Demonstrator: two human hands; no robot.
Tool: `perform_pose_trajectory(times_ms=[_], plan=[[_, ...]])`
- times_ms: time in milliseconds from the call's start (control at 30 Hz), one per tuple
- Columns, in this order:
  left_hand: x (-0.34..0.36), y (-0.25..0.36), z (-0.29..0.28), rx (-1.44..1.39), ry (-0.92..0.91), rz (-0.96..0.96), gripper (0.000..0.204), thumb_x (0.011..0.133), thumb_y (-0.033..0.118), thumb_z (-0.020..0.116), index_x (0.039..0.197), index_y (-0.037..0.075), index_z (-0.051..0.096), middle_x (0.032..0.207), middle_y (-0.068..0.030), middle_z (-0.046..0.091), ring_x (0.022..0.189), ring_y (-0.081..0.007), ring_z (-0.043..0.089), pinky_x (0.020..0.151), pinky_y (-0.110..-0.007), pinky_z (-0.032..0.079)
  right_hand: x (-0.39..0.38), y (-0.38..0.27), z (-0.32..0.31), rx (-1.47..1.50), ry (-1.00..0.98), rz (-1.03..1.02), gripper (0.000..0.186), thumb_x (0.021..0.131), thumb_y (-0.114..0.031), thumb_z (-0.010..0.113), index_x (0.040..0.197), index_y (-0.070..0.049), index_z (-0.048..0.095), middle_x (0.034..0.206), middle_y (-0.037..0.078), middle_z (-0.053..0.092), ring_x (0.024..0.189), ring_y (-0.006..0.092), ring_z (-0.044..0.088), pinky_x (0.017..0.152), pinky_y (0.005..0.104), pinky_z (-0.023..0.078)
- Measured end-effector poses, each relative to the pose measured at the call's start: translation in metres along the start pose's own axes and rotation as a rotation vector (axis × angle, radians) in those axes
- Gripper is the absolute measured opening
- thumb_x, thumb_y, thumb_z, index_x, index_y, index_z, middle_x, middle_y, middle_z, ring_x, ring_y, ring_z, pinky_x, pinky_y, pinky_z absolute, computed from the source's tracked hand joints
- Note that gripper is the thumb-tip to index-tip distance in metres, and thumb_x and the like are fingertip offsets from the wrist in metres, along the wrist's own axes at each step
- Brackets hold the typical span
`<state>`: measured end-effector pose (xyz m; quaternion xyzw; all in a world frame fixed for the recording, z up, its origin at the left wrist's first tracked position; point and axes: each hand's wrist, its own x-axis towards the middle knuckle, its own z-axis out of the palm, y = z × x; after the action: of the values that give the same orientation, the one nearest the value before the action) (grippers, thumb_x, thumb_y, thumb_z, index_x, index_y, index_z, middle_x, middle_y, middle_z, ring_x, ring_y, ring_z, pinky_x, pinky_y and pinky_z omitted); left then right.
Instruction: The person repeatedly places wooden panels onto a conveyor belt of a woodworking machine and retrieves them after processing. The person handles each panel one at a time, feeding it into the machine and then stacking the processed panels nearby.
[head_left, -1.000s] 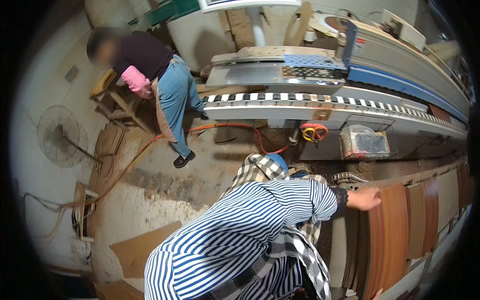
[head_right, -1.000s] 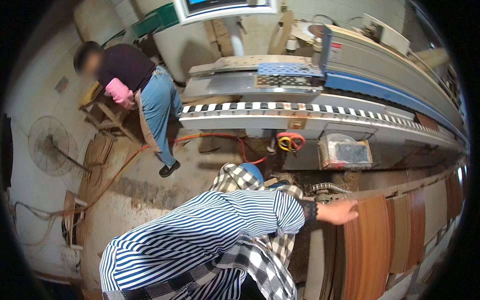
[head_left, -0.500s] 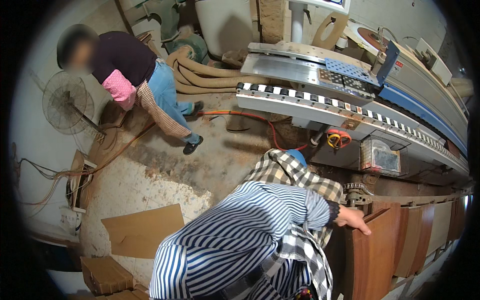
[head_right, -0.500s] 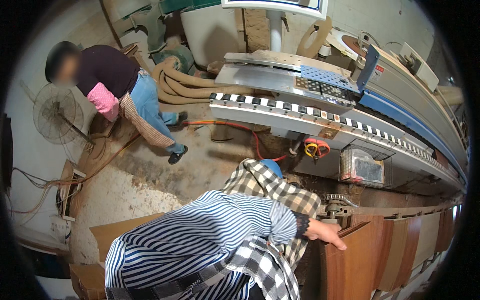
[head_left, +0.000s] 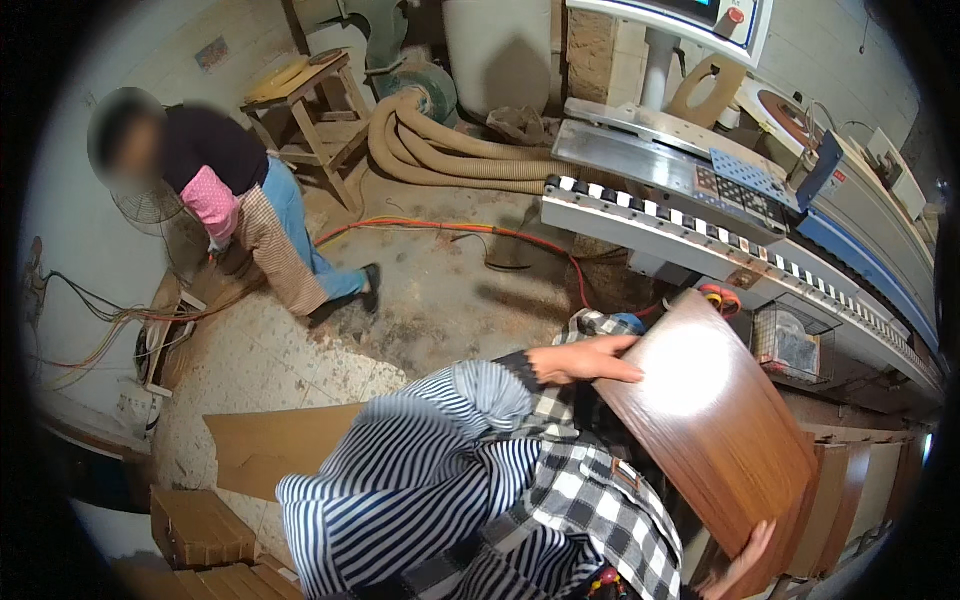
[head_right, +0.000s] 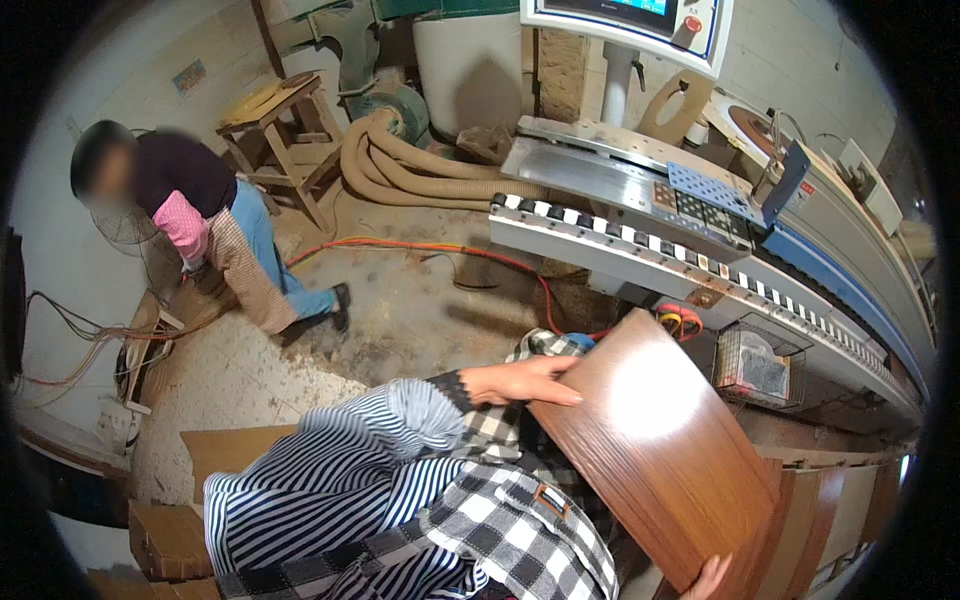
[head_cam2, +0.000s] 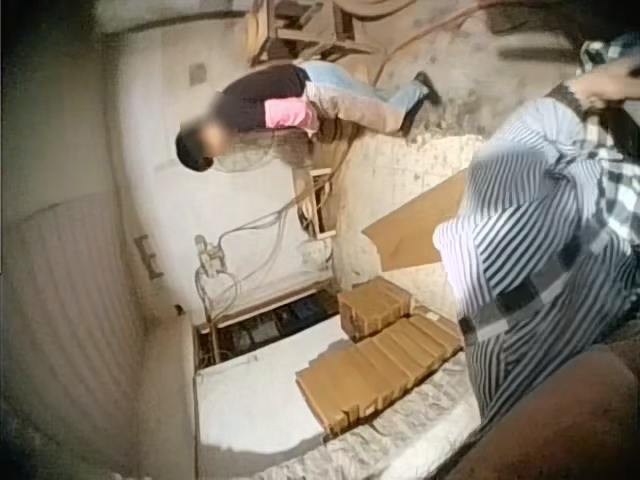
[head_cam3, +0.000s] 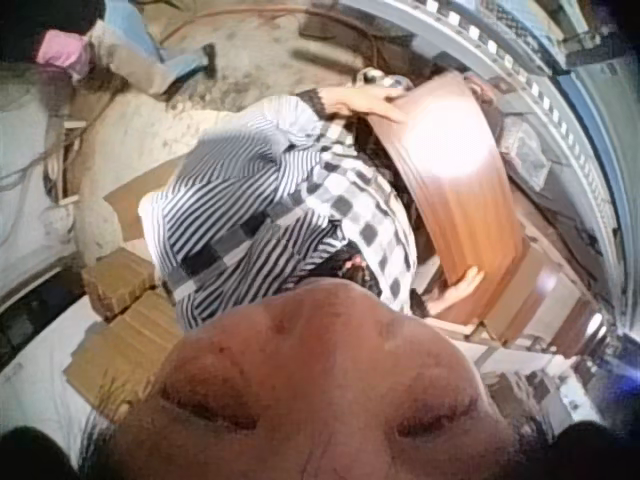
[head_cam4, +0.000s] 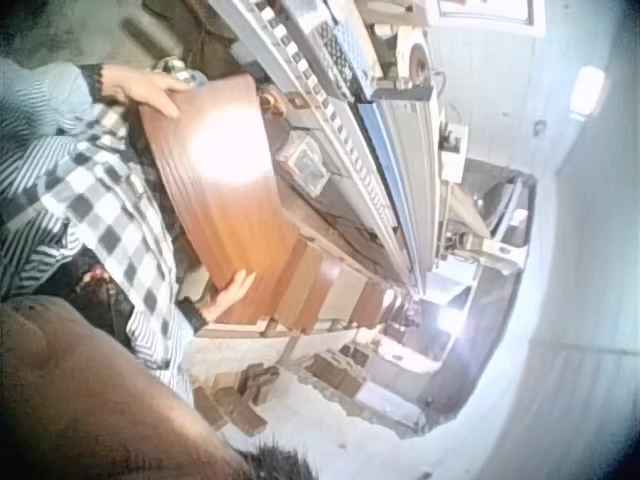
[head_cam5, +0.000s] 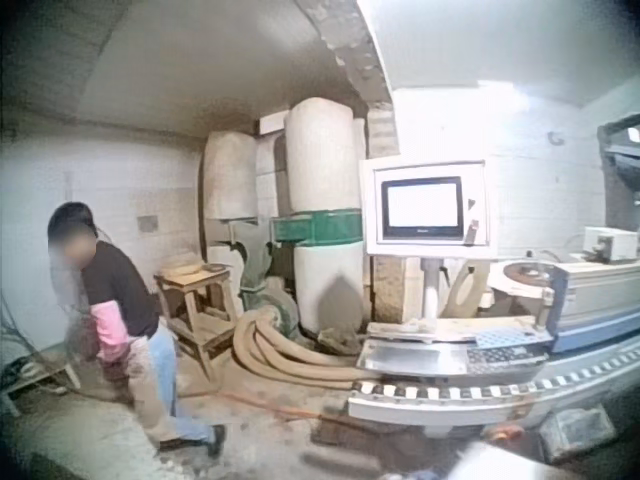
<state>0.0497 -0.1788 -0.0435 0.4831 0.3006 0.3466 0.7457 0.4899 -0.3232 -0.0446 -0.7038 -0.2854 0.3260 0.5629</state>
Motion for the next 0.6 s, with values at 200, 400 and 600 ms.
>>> perform_pose_trajectory(times_ms=[200, 400, 600], plan=[[-0.076, -0.06, -0.055, -0.067, 0.298, -0.046, 0.072, 0.09, 0.021, 0.069, 0.147, -0.001, 0.03, 0.142, -0.0104, 0.045, 0.128, -0.0175, 0.042, 0.108, -0.032, 0.034, 0.017, 0.022, 0.097, -0.373, -0.418, -0.228, 0.055, 0.099, -0.03, 0.052, 0.14, 0.005, 0.042, 0.14, 0.015, 0.047, 0.124, 0.0222, 0.045, 0.106, 0.0338, 0.033], [-0.078, -0.067, -0.029, 0.326, 0.602, -0.078, 0.076, 0.093, 0.03, 0.063, 0.147, -0.006, 0.023, 0.148, -0.0223, 0.037, 0.135, -0.0273, 0.039, 0.11, -0.034, 0.032, 0.001, 0.026, 0.118, -0.552, -0.269, -0.328, 0.054, 0.099, -0.028, 0.052, 0.14, 0.005, 0.041, 0.139, 0.014, 0.048, 0.123, 0.0216, 0.046, 0.105, 0.0338, 0.034], [-0.077, -0.069, 0.012, 0.602, 0.731, 0.032, 0.078, 0.096, 0.034, 0.055, 0.15, -0.002, 0.01, 0.148, -0.0321, 0.027, 0.138, -0.0427, 0.03, 0.114, -0.043, 0.026, -0.003, 0.025, 0.104, -0.546, -0.208, -0.311, 0.053, 0.099, -0.026, 0.052, 0.141, 0.004, 0.041, 0.138, 0.013, 0.048, 0.122, 0.0211, 0.047, 0.104, 0.0337, 0.035]])
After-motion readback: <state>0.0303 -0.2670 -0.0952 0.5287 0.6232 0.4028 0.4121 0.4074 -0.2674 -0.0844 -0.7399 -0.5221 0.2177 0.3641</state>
